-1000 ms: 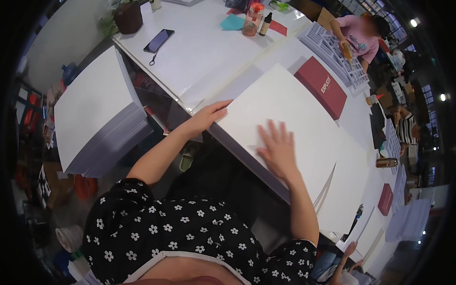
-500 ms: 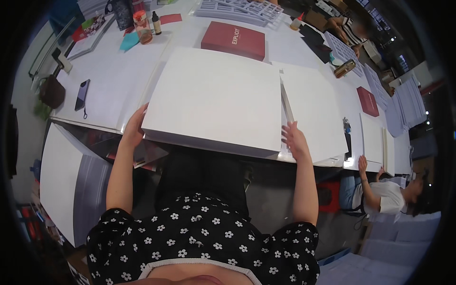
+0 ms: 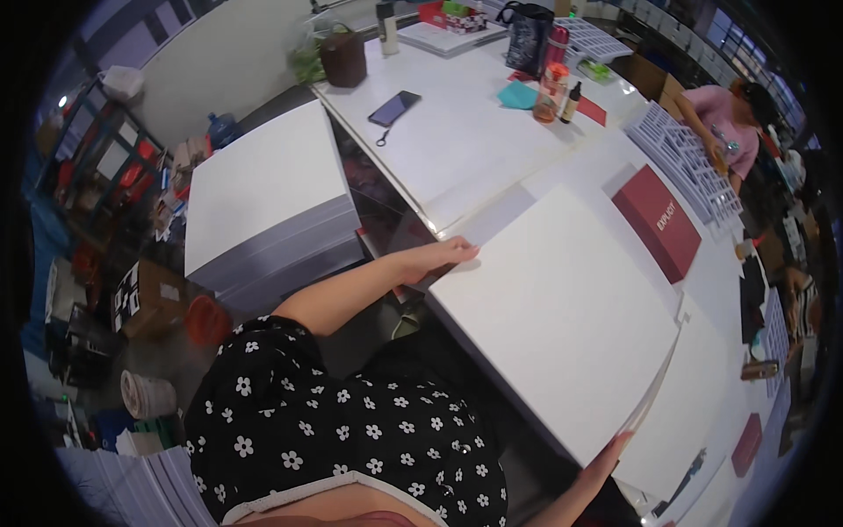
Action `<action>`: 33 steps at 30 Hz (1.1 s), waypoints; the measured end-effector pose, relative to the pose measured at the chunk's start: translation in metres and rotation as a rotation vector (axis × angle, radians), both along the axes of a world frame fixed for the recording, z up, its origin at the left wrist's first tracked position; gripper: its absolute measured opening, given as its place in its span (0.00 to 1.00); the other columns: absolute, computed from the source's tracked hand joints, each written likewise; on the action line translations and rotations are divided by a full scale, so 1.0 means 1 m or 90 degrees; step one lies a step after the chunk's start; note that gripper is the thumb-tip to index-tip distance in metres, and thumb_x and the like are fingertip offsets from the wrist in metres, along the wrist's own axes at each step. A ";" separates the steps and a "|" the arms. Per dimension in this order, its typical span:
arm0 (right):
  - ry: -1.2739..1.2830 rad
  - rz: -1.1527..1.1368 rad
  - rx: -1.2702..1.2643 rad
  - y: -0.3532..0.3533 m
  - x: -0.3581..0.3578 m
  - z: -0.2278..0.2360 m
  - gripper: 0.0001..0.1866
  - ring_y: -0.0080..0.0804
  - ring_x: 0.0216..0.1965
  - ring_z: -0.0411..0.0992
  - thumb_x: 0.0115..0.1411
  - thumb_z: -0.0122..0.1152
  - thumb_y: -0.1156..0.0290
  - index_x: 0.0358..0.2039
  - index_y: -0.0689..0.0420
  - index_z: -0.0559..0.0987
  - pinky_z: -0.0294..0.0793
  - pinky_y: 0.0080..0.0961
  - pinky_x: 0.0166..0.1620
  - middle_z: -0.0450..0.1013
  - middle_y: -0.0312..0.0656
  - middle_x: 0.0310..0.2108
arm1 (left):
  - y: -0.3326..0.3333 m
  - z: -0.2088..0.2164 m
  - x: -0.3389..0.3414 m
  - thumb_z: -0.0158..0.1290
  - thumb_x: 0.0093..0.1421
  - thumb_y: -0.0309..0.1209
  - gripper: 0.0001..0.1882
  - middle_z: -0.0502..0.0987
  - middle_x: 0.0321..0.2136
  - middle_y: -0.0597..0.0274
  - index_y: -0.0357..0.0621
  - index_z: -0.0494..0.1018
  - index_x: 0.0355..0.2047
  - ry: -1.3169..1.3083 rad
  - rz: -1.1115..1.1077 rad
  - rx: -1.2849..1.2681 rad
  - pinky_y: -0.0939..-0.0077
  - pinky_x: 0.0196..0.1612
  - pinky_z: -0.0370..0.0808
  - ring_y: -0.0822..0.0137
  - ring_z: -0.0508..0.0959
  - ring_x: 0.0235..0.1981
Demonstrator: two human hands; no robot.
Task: The person repeatedly places a white rectangular sheet onto a table, then places a gray grid-like tray on top, and stacks the assembled unit to the left. This cycle repeats throughout the clip. Other people at the same table perform similar assembly actions.
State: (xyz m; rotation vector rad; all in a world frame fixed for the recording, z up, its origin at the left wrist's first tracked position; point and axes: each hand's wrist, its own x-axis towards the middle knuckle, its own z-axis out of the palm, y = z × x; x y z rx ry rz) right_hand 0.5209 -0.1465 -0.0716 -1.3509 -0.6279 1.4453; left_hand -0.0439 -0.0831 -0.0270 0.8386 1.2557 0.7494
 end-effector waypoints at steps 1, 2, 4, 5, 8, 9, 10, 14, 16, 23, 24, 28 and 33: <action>0.036 -0.015 0.012 -0.015 -0.004 -0.001 0.42 0.38 0.64 0.64 0.69 0.35 0.35 0.67 0.59 0.61 0.62 0.35 0.65 0.65 0.43 0.65 | -0.014 0.002 -0.006 0.51 0.62 0.63 0.36 0.70 0.49 0.60 0.46 0.65 0.56 0.003 -0.001 0.003 0.71 0.52 0.69 0.69 0.70 0.51; 0.076 0.009 0.013 -0.028 -0.009 0.002 0.43 0.38 0.64 0.64 0.69 0.36 0.35 0.67 0.60 0.61 0.63 0.35 0.64 0.65 0.43 0.64 | -0.025 0.011 -0.008 0.51 0.62 0.64 0.38 0.71 0.49 0.59 0.44 0.65 0.57 -0.004 0.001 -0.026 0.70 0.52 0.69 0.68 0.69 0.52; 0.121 0.033 0.018 -0.038 -0.016 0.008 0.43 0.39 0.65 0.63 0.69 0.36 0.35 0.68 0.61 0.59 0.62 0.35 0.65 0.63 0.45 0.65 | -0.030 0.016 -0.010 0.50 0.62 0.65 0.40 0.70 0.51 0.58 0.44 0.63 0.59 -0.024 0.013 -0.027 0.66 0.54 0.69 0.65 0.69 0.54; 0.124 0.034 0.022 -0.038 -0.021 0.011 0.44 0.40 0.66 0.61 0.69 0.36 0.35 0.68 0.62 0.58 0.61 0.36 0.66 0.61 0.46 0.66 | -0.030 0.016 -0.010 0.50 0.62 0.65 0.40 0.69 0.51 0.57 0.44 0.63 0.60 -0.036 0.017 -0.027 0.64 0.55 0.69 0.63 0.69 0.55; 0.099 0.058 0.022 -0.020 -0.017 0.004 0.46 0.41 0.66 0.60 0.67 0.37 0.33 0.69 0.62 0.56 0.61 0.38 0.66 0.59 0.47 0.67 | -0.012 0.003 -0.005 0.48 0.62 0.67 0.43 0.65 0.57 0.52 0.46 0.59 0.64 -0.142 0.070 -0.039 0.58 0.58 0.69 0.58 0.67 0.60; 0.083 0.060 0.022 -0.014 -0.013 0.001 0.47 0.41 0.66 0.60 0.67 0.37 0.32 0.69 0.62 0.56 0.61 0.38 0.65 0.59 0.47 0.67 | -0.006 0.008 0.001 0.48 0.61 0.67 0.44 0.63 0.59 0.52 0.47 0.57 0.65 -0.139 0.048 -0.046 0.58 0.59 0.68 0.57 0.66 0.61; 0.070 0.033 0.012 -0.010 -0.014 0.003 0.47 0.41 0.64 0.62 0.67 0.38 0.32 0.69 0.62 0.57 0.63 0.37 0.64 0.61 0.46 0.66 | -0.002 0.020 0.006 0.48 0.61 0.67 0.45 0.61 0.61 0.51 0.48 0.56 0.66 -0.134 0.032 -0.051 0.57 0.60 0.68 0.57 0.65 0.62; 0.028 -0.063 -0.013 -0.012 -0.018 0.007 0.45 0.40 0.61 0.66 0.67 0.41 0.33 0.68 0.61 0.59 0.66 0.35 0.61 0.64 0.46 0.63 | 0.001 0.022 0.008 0.51 0.57 0.70 0.52 0.55 0.67 0.50 0.52 0.49 0.70 -0.078 -0.016 -0.029 0.56 0.62 0.66 0.56 0.62 0.65; 0.028 -0.079 -0.015 -0.021 -0.022 0.008 0.45 0.40 0.61 0.66 0.67 0.41 0.34 0.68 0.61 0.59 0.66 0.35 0.61 0.64 0.46 0.63 | -0.007 0.028 0.002 0.53 0.55 0.69 0.54 0.54 0.68 0.49 0.51 0.47 0.71 -0.082 -0.029 -0.027 0.56 0.63 0.65 0.55 0.61 0.66; 0.034 -0.088 -0.018 -0.047 -0.041 0.003 0.44 0.41 0.62 0.64 0.67 0.42 0.35 0.68 0.62 0.58 0.66 0.36 0.62 0.62 0.46 0.65 | -0.020 0.020 -0.001 0.58 0.56 0.62 0.51 0.60 0.64 0.48 0.47 0.50 0.69 -0.130 0.003 0.007 0.61 0.62 0.66 0.58 0.63 0.64; 0.037 -0.083 -0.017 -0.049 -0.043 0.003 0.44 0.41 0.62 0.64 0.67 0.42 0.35 0.68 0.62 0.58 0.66 0.36 0.62 0.62 0.46 0.65 | -0.022 0.018 -0.001 0.58 0.56 0.62 0.51 0.61 0.63 0.48 0.47 0.51 0.69 -0.130 0.015 0.014 0.61 0.62 0.66 0.58 0.63 0.64; 0.032 -0.071 -0.003 -0.045 -0.050 0.010 0.44 0.42 0.63 0.63 0.68 0.42 0.36 0.68 0.62 0.58 0.65 0.37 0.62 0.61 0.47 0.65 | -0.018 0.018 0.001 0.59 0.56 0.60 0.49 0.63 0.61 0.49 0.46 0.52 0.68 -0.137 0.054 0.054 0.63 0.60 0.67 0.59 0.65 0.62; 0.030 -0.035 0.028 -0.023 -0.070 0.026 0.43 0.43 0.64 0.62 0.68 0.42 0.37 0.69 0.62 0.57 0.65 0.38 0.63 0.60 0.47 0.66 | -0.031 0.043 -0.017 0.61 0.57 0.56 0.47 0.68 0.57 0.50 0.46 0.55 0.68 -0.165 0.111 0.103 0.68 0.56 0.70 0.61 0.70 0.57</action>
